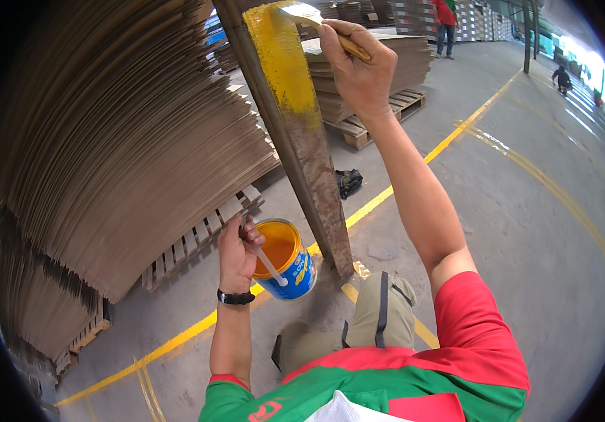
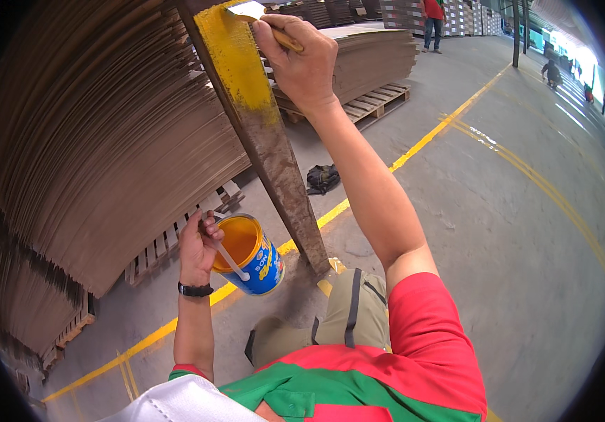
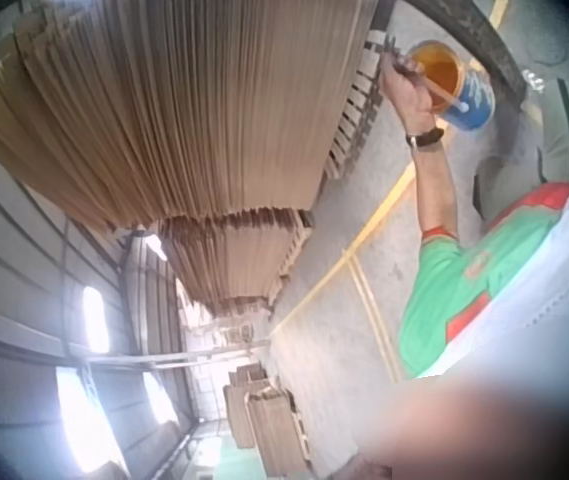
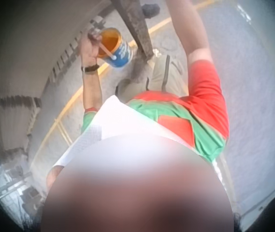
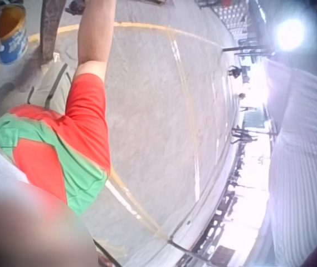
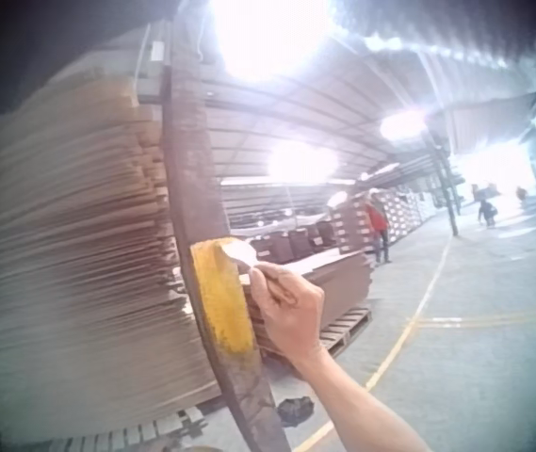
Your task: The person wipes a metal pillar with a black cloth, then uses a paintbrush to apply yellow paint from a bucket to the pillar. The person repeatedly dips the brush and paints the pillar's surface.
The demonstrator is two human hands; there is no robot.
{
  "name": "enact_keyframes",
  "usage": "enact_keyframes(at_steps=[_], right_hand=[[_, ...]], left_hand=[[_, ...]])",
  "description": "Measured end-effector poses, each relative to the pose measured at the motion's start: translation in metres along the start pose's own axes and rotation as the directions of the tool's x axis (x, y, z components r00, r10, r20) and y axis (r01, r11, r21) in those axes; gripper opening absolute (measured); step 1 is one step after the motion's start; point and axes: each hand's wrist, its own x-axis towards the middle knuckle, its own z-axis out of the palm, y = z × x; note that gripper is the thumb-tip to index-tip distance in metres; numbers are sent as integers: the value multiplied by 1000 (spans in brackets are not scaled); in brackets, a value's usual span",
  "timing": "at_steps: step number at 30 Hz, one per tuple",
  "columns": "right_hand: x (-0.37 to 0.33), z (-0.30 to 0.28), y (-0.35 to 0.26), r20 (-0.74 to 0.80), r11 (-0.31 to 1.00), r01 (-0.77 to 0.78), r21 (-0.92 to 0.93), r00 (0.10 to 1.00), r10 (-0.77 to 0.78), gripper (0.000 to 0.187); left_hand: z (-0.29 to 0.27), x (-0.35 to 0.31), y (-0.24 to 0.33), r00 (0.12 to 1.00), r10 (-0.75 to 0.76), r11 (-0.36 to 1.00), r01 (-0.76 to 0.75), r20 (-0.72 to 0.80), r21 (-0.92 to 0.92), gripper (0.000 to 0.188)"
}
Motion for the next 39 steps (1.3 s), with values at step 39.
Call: enact_keyframes(at_steps=[39], right_hand=[[-48,-36,-63,228,958,-280,-59,931,286,12]], left_hand=[[3,-1,1,1000,-9,997,7,26,75,25]])
